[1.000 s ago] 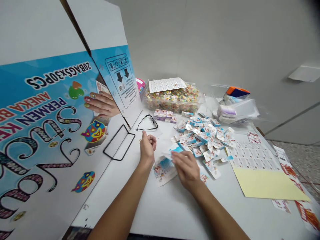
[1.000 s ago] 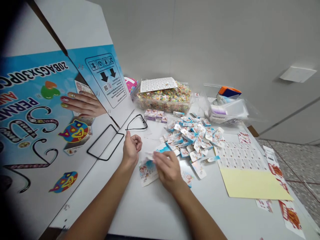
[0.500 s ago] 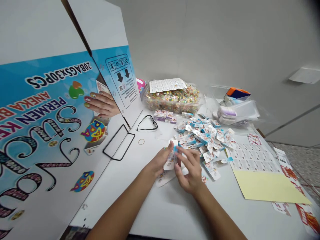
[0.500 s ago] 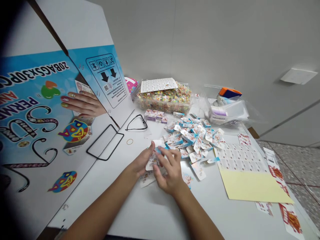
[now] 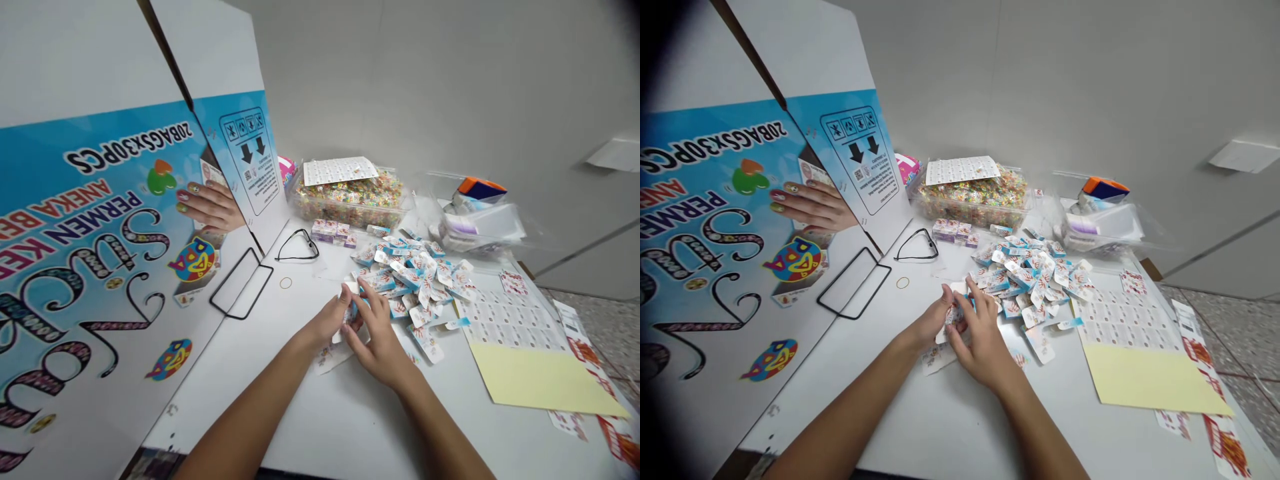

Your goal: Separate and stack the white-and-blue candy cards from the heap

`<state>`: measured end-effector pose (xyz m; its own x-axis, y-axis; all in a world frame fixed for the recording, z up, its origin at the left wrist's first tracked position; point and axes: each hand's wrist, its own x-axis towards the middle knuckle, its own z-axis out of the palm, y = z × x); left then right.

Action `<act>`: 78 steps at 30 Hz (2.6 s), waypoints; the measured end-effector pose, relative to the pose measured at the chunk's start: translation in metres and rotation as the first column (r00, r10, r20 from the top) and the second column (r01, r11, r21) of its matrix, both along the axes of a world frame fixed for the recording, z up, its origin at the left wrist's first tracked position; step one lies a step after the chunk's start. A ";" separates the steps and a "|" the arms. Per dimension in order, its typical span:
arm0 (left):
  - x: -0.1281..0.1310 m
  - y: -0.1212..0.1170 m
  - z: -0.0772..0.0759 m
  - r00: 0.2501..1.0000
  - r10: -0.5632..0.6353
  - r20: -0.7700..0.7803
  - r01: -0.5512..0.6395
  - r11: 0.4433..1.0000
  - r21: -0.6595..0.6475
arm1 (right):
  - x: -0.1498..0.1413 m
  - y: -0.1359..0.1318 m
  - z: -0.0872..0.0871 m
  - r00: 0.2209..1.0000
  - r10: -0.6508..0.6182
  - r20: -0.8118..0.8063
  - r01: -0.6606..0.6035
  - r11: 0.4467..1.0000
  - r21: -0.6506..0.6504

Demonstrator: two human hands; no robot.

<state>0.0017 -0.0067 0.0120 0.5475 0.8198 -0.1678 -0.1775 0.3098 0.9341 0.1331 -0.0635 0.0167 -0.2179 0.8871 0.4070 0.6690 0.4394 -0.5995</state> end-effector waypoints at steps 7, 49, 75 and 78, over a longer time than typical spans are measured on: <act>0.006 -0.007 0.002 0.996 -0.075 -0.048 0.079 0.992 0.101 | 0.016 0.005 0.007 0.973 0.013 -0.229 -0.017 1.000 -0.016; 0.004 -0.003 -0.002 0.982 -0.142 0.121 0.146 0.989 -0.024 | 0.005 0.013 -0.021 0.652 -0.173 -0.738 -0.142 0.929 -0.343; -0.016 0.035 -0.007 0.731 0.664 0.156 -0.673 0.739 0.011 | 0.021 0.012 -0.004 0.981 -0.038 -0.190 0.057 0.994 0.098; -0.021 0.039 -0.008 0.692 0.706 0.152 -0.708 0.705 -0.047 | -0.004 -0.002 -0.008 0.904 0.356 0.236 -0.330 0.933 -0.142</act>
